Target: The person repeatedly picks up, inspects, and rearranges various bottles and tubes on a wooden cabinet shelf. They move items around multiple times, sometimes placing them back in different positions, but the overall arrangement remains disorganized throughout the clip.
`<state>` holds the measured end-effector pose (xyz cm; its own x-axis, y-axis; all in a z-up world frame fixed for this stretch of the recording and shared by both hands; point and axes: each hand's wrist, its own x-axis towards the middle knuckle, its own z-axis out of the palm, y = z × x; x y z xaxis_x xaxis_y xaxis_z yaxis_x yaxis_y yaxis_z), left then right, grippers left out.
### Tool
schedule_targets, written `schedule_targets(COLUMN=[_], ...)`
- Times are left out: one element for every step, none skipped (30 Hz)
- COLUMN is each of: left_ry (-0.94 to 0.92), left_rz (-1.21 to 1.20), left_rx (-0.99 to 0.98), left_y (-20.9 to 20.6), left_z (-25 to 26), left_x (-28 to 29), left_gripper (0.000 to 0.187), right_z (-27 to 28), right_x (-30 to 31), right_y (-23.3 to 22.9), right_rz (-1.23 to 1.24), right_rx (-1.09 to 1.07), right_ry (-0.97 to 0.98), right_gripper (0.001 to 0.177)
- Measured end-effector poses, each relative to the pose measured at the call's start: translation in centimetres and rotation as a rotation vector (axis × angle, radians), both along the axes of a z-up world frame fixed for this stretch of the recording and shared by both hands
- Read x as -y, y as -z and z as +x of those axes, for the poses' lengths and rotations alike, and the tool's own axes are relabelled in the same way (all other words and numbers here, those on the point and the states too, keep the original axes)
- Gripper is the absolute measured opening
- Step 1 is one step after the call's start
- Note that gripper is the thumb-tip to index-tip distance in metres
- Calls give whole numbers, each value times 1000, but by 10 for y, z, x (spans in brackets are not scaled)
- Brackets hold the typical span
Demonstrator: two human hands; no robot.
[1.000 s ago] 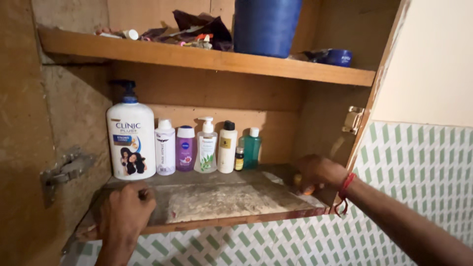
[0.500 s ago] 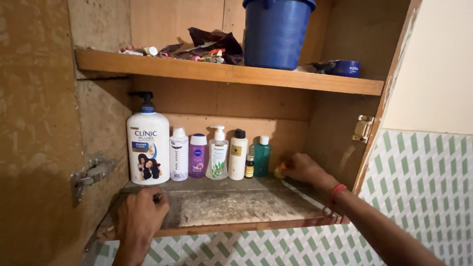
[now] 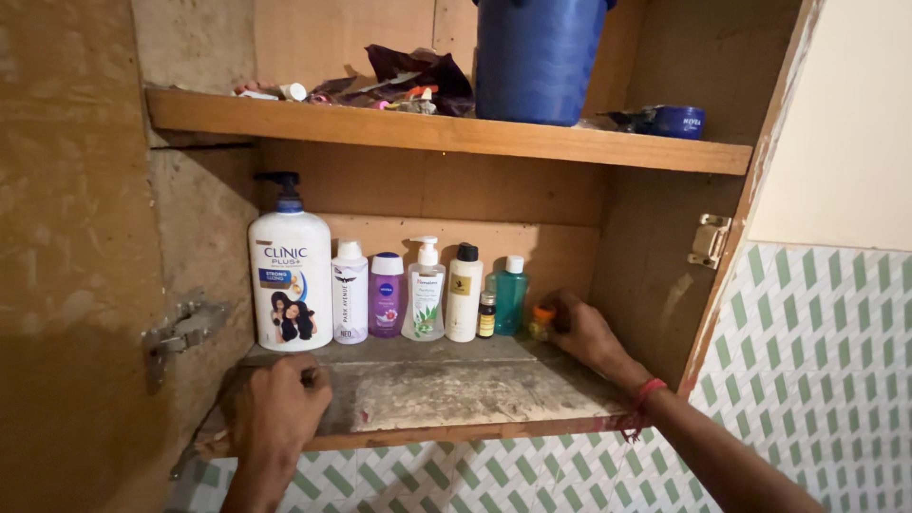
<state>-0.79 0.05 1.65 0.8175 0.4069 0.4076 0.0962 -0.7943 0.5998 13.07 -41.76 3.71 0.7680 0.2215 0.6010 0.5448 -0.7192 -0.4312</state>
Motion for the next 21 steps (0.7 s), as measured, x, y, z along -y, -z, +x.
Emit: schedule_targets(left_ry=[1, 2, 2, 1, -2, -1, 1, 4, 5, 6, 6, 5, 3, 2, 3, 5, 7, 0, -6, -11, -17], left_rz=[-14, -28, -18, -7, 3, -2, -7, -11, -22, -33, -44, -36, -27, -17, -18, -18, -19, -24, -28, -33, -19], left_rx=[28, 55, 49, 43, 39, 36, 32, 28, 3, -22, -47, -32, -16, 0, 6, 12, 17, 21, 25, 30, 43], left_y=[1, 2, 2, 3, 2, 0, 0, 0, -2, -3, -4, -4, -4, -4, -3, -3, -2, -1, 2, 5, 8], left_z=[0, 0, 1, 1, 1, 1, 1, 0, 0, -1, -1, -3, -3, -4, -3, -2, -1, 0, 1, 3, 7], left_x=[0, 0, 0, 0, 0, -1, 0, 0, 1, 0, 0, 1, 1, 1, 2, 2, 1, 1, 0, -1, -2], left_gripper=[22, 22, 22, 22, 22, 22, 22, 22, 22, 22, 22, 22, 22, 22, 22, 22, 22, 22, 22, 22, 22], right_z=[3, 6, 7, 6, 6, 5, 3, 2, 1, 0, 0, 0, 0, -1, -2, -3, -4, -5, -8, -10, -13], right_x=[0, -1, -1, -1, -3, -6, -7, -9, -9, -10, -10, -11, -11, -12, -11, -11, -11, -11, -12, -12, -13], right_y=[2, 3, 4, 6, 5, 4, 4, 3, 3, 3, 3, 3, 4, 6, 7, 6, 6, 5, 5, 4, 3], right_rz=[25, 49, 75, 74, 73, 71, 65, 58, 52, 46, 39, 32, 41, 49, 57, 41, 25, 9, 5, 0, -2], right_rx=[-9, -17, -27, -42, -55, -68, -67, -65, -64, -56, -49, -41, -19, 3, 25, 47, 69, 90, 86, 82, 80], right_ry=[-21, -41, -62, -42, -25, -7, 0, 7, 15, 17, 17, 17, -19, -55, -89, -66, -42, -18, -16, -14, -12], right_gripper=[49, 48, 48, 48, 48, 49, 48, 47, 47, 47, 48, 49, 50, 51, 52, 56, 60, 64, 63, 63, 62])
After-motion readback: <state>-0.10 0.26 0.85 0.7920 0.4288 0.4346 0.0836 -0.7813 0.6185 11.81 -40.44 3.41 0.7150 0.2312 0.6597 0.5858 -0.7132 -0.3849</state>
